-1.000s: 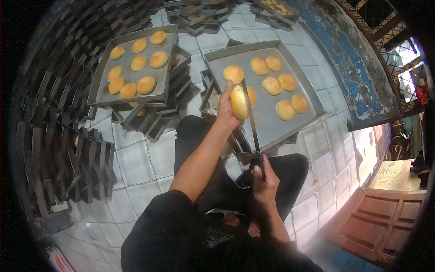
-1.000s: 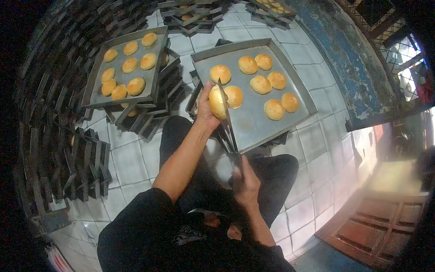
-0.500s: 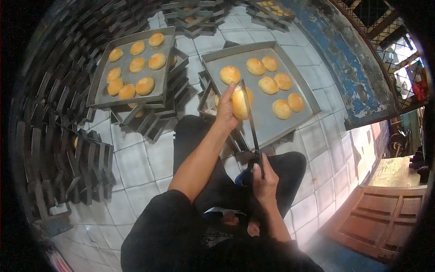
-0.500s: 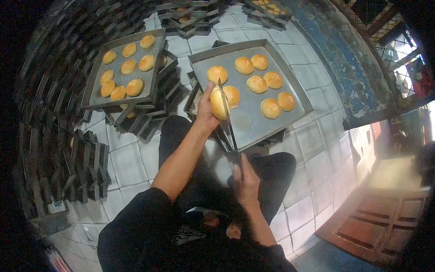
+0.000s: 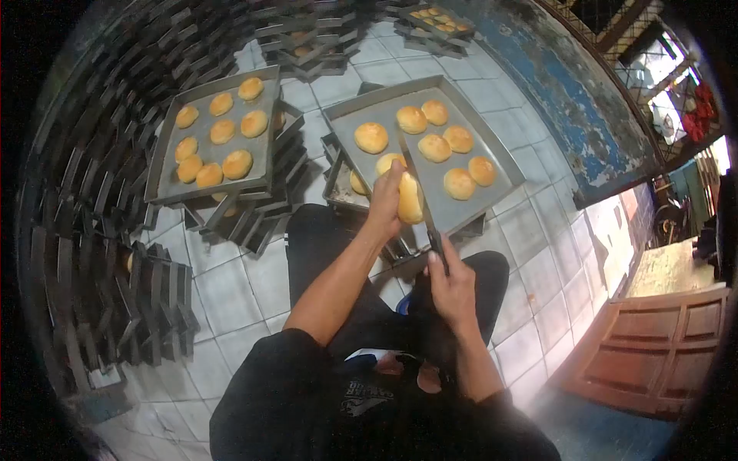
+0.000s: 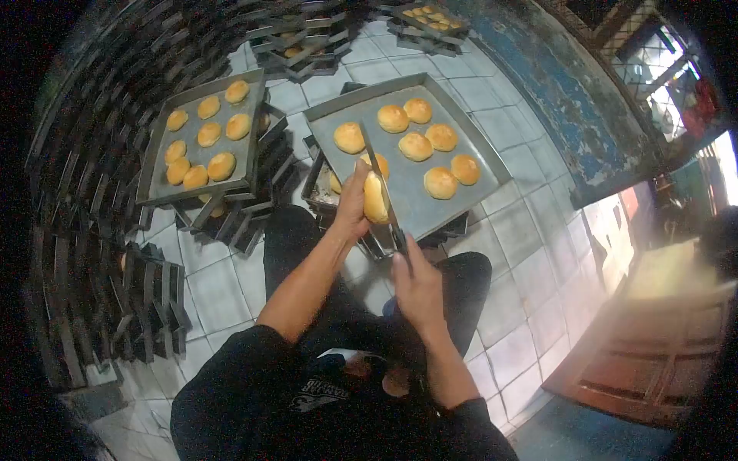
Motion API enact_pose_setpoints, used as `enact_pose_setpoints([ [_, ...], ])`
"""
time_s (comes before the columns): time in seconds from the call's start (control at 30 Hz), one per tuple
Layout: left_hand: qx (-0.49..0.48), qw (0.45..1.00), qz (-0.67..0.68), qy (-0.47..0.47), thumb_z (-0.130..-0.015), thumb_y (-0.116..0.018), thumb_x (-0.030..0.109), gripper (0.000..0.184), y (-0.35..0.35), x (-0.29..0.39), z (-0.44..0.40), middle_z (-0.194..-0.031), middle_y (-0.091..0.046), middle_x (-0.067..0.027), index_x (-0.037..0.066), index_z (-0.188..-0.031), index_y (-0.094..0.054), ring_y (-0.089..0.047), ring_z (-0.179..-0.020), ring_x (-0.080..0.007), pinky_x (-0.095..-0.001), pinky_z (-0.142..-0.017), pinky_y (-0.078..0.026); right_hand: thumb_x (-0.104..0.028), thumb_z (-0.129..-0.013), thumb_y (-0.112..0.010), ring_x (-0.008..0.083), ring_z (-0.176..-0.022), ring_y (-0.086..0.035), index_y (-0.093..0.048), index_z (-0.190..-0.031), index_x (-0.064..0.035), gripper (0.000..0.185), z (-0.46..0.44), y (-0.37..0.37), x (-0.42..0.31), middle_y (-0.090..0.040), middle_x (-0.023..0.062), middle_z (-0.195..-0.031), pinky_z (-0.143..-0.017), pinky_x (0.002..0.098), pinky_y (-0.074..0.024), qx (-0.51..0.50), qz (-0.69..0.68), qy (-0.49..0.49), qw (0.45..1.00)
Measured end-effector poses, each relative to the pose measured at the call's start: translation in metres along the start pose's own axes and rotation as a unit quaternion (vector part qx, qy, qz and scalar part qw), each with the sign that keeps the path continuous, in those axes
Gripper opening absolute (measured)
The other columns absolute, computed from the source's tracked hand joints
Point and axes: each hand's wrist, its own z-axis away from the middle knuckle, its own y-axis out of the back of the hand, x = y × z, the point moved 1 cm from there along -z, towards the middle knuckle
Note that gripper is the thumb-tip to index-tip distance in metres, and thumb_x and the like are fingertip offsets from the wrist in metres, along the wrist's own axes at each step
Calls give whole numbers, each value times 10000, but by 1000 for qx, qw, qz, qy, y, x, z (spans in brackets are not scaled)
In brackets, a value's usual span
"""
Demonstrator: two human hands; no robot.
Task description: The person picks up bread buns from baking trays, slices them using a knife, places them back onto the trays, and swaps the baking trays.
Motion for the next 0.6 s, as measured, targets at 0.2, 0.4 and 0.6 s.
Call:
enact_pose_setpoints([
  [0.2,45,998,48,-18,-1014,-607,562,472,2,36,5,-884,-628,5,97,-1093,-628,-636,-777,-105,-292,-661,-556,-192,-1024,-600,277,-809,-742,-567,-1436,-13,451,31,-3,14,-720,229,-919,-776,355,-564,-36,1,-3,999],
  [0.4,3,999,-45,3,-1014,-603,569,490,-8,-2,14,-866,-631,-4,87,-1097,-622,-629,-745,-109,-299,-629,-539,-175,-1025,-575,302,-808,-742,-561,-1442,-33,441,1,4,0,-707,246,-908,-767,381,-555,-19,-3,-12,1000],
  [0.6,58,998,5,-14,-1014,-589,583,511,4,28,5,-893,-640,-11,85,-1124,-623,-636,-753,-122,-300,-636,-542,-170,-1012,-586,308,-851,-757,-551,-1452,-41,460,32,-3,17,-714,258,-936,-795,388,-561,-47,23,-15,999],
])
